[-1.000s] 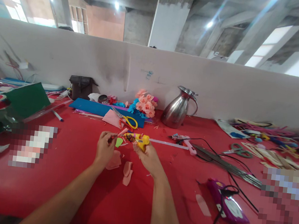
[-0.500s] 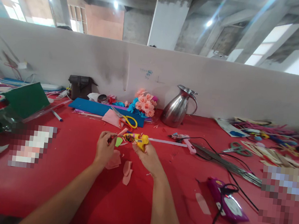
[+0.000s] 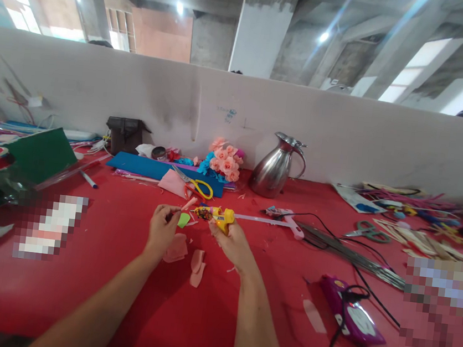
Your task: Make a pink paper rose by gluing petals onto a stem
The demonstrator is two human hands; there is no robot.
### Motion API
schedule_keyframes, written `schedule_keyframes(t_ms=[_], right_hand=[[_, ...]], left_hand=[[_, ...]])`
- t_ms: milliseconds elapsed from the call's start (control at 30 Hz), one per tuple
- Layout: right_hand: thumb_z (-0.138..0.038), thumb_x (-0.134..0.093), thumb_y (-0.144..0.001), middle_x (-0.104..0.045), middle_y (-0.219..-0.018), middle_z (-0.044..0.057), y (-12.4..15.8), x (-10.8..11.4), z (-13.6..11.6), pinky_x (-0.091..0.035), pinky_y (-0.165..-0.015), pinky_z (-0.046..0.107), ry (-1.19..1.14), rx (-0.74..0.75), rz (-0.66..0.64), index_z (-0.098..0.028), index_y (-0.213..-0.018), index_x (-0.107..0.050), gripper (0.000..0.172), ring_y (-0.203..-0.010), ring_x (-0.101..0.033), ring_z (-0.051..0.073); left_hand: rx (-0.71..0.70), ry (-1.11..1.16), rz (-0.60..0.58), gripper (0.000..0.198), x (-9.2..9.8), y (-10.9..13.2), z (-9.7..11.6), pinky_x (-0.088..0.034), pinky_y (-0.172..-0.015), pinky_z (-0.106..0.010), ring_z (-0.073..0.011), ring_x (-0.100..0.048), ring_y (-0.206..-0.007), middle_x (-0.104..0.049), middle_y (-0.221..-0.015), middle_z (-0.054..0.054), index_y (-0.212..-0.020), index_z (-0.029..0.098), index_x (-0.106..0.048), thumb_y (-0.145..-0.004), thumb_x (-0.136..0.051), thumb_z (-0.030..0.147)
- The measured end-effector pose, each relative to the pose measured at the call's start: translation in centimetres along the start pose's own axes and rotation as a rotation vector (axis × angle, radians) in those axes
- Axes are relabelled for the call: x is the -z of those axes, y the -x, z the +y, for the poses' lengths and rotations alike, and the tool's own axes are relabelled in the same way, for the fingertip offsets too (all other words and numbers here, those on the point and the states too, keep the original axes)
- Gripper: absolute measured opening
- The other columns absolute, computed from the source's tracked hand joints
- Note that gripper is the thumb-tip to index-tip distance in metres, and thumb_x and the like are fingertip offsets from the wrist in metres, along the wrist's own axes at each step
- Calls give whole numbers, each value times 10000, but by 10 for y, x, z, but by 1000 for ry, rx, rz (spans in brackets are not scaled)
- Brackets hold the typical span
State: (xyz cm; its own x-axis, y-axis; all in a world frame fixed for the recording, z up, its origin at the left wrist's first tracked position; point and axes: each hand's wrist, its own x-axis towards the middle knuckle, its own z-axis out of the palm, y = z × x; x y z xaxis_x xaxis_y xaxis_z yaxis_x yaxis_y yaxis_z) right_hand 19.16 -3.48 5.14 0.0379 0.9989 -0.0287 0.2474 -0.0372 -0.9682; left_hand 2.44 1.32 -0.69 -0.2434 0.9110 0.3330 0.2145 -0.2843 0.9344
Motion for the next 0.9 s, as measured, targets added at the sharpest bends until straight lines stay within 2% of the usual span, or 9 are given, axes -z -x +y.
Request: schedule_keyframes(t_ms=[600, 900], right_hand=[[-553, -602, -680, -413, -528, -63, 1, -4, -1, -244, -404, 209, -20, -12, 4, -186, -735, -503, 384, -439, -316, 71], [-534, -596, -699, -389, -477, -74, 0, -4, 1, -225, -384, 205, -22, -14, 15, -186, -751, -519, 360, -417, -312, 73]], left_hand=[[8, 22, -57, 127, -1, 2, 0, -442, -702, -279, -149, -550, -783, -545, -820, -44, -747, 166, -640, -761, -514, 171], [-50, -32, -55, 135, 1, 4, 8, -436, -633, -247, -133, -535, -732, -523, -827, -41, -768, 173, -640, -768, -509, 142]])
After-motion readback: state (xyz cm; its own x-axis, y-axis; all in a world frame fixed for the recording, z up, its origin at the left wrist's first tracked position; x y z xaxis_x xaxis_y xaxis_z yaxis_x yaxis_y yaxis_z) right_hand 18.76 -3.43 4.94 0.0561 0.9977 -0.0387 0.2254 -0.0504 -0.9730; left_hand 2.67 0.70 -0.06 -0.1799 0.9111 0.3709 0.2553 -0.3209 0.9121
